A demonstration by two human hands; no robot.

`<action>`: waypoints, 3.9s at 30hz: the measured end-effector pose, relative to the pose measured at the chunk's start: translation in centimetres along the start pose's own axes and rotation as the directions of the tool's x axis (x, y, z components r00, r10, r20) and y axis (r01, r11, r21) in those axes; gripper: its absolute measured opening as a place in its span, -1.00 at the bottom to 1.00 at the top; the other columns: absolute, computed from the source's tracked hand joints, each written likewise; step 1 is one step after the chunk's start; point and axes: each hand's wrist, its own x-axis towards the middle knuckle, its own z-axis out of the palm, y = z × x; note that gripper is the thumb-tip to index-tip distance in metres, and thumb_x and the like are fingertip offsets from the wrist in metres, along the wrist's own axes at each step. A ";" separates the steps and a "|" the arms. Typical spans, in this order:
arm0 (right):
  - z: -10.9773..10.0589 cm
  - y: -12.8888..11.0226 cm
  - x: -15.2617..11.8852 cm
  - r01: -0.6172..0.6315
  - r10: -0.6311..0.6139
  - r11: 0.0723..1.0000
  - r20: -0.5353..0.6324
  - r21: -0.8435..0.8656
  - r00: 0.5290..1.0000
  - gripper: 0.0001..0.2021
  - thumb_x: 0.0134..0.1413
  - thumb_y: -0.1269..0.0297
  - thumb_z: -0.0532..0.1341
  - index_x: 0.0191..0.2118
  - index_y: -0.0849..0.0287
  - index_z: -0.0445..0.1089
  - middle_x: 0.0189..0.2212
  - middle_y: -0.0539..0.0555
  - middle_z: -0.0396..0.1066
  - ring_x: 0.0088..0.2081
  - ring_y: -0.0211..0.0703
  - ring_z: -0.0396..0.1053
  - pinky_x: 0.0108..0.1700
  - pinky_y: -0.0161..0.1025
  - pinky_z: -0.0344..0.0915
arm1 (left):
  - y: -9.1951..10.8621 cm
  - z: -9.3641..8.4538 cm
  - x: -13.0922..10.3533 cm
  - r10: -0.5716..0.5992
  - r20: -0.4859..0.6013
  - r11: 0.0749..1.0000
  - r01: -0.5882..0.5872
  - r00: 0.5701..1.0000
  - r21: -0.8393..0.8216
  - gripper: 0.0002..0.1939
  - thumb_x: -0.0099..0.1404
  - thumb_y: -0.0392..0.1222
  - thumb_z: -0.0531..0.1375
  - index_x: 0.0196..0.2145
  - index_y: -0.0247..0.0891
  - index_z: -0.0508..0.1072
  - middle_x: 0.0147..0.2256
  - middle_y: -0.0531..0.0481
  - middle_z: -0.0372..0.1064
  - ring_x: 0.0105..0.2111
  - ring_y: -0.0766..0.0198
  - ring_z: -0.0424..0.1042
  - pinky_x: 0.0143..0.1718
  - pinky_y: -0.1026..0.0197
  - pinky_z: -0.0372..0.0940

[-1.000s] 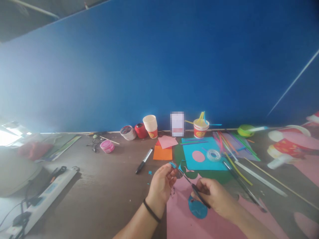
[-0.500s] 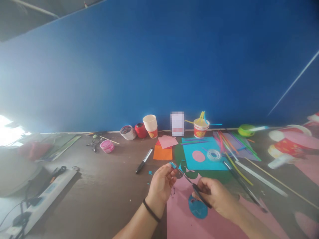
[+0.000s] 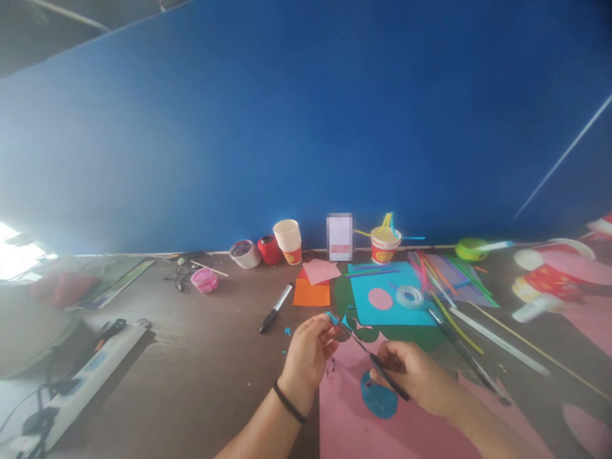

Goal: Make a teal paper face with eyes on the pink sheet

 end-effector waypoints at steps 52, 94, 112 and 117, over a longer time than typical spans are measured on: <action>-0.4 0.0 0.0 -0.028 0.028 1.000 -0.009 0.007 1.000 -0.68 -0.18 0.16 0.31 -0.58 0.19 0.16 -0.69 -0.09 0.28 -0.64 -0.40 0.12 -0.60 -0.44 0.01 | -0.1 0.0 0.0 -0.036 0.022 0.998 0.035 0.999 0.049 -0.86 0.03 -0.27 0.29 -0.49 -0.32 0.37 -0.56 0.06 0.33 -0.51 0.39 0.38 -0.57 0.40 0.23; -1.9 2.2 0.5 0.029 -0.033 0.967 -0.013 -0.252 0.999 -0.67 -0.14 0.05 0.28 -0.56 0.18 0.20 -0.71 -0.12 0.17 -0.64 -0.38 0.07 -0.60 -0.41 -0.04 | 0.4 -0.4 0.4 -0.031 0.080 0.973 0.011 0.996 0.231 -0.91 -0.04 -0.29 0.25 -0.53 -0.32 0.38 -0.56 0.04 0.34 -0.54 0.34 0.38 -0.61 0.37 0.22; 0.0 0.7 0.3 0.059 -0.056 0.904 -0.019 0.423 0.998 -0.69 -0.11 0.06 0.28 -0.32 0.18 0.30 -0.50 -0.04 0.29 -0.58 -0.37 0.11 -0.61 -0.40 -0.04 | -0.5 0.6 -1.4 0.026 0.341 0.978 -0.095 0.940 0.186 -0.85 0.06 -0.17 0.31 -0.48 -0.29 0.45 -0.30 -0.07 0.40 -0.30 0.24 0.38 -0.33 0.25 0.27; 0.7 0.6 0.0 0.030 -0.085 0.775 0.057 0.631 0.995 -0.72 -0.17 0.14 0.33 -0.34 0.18 0.36 -0.49 -0.05 0.25 -0.61 -0.43 -0.01 -0.61 -0.41 -0.06 | -1.0 1.4 -2.5 0.041 0.522 0.969 -0.162 0.852 0.189 -0.86 0.02 -0.17 0.35 -0.49 -0.30 0.51 -0.11 -0.13 0.34 -0.27 0.20 0.37 -0.26 0.21 0.24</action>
